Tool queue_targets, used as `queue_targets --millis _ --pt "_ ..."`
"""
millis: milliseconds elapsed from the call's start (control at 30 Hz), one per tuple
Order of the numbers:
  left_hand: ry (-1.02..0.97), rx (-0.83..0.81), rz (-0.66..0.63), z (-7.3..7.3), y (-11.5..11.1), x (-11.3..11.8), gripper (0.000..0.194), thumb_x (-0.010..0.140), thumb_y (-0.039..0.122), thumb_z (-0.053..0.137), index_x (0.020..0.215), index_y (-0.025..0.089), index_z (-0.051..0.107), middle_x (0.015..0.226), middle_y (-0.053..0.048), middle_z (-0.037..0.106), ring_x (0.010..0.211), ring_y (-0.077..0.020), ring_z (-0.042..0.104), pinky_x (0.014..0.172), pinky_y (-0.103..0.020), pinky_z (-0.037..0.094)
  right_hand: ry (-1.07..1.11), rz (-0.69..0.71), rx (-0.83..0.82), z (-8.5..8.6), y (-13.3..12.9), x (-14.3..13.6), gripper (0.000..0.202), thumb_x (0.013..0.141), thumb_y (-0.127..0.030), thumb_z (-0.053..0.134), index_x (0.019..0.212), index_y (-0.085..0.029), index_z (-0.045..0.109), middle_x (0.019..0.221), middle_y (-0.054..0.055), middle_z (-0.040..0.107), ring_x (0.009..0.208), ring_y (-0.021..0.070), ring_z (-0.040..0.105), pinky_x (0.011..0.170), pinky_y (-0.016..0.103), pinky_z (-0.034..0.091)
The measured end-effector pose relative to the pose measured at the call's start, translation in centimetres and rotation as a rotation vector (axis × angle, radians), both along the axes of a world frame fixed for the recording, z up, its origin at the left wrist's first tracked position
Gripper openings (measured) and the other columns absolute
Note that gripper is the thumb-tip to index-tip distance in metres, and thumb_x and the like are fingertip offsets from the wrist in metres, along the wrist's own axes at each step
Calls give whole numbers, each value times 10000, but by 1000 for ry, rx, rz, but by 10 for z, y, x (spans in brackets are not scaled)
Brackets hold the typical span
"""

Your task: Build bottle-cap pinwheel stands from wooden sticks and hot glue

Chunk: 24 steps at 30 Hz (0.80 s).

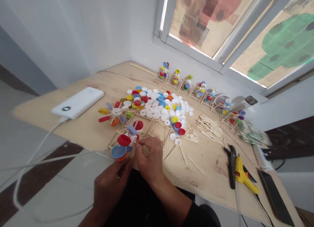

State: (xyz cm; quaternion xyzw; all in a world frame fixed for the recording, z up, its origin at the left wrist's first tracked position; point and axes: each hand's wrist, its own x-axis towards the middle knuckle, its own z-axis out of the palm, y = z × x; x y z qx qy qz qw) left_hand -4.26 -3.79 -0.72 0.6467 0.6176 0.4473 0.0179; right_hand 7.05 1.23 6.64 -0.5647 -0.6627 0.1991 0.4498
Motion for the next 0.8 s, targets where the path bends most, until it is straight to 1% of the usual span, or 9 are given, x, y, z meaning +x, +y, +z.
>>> queue_targets --millis 133,333,467,633,800 --pt "3 5 -5 3 0 -1 258 901 372 518 854 182 686 657 -10 718 488 -126 635 536 -224 485 -18 16 4 0 0 1 108 783 -138 648 758 -227 705 784 -3 735 809 196 647 804 359 398" --pt "-4 -5 2 2 0 0 275 906 386 506 844 183 681 669 -5 721 497 -125 640 555 -223 494 7 44 11 -1 -2 2 117 765 -116 671 790 -223 710 816 -5 731 830 190 635 818 356 377" --pt "-4 0 4 4 1 0 289 914 399 493 847 190 681 651 10 714 477 -111 626 537 -208 482 12 53 5 -3 -3 2 134 743 -105 692 817 -214 714 833 4 730 839 194 626 827 361 370" --pt "-7 7 2 4 1 0 282 908 392 503 840 183 679 693 -2 728 491 -115 634 546 -214 489 25 61 18 -4 -4 2 112 771 -128 663 818 -216 713 833 8 733 838 198 627 828 365 370" --pt "-14 3 3 1 0 0 269 911 371 511 858 168 678 674 -3 721 476 -107 619 534 -207 482 9 57 40 -4 -5 3 94 797 -151 639 824 -212 706 839 14 731 836 198 622 838 367 371"
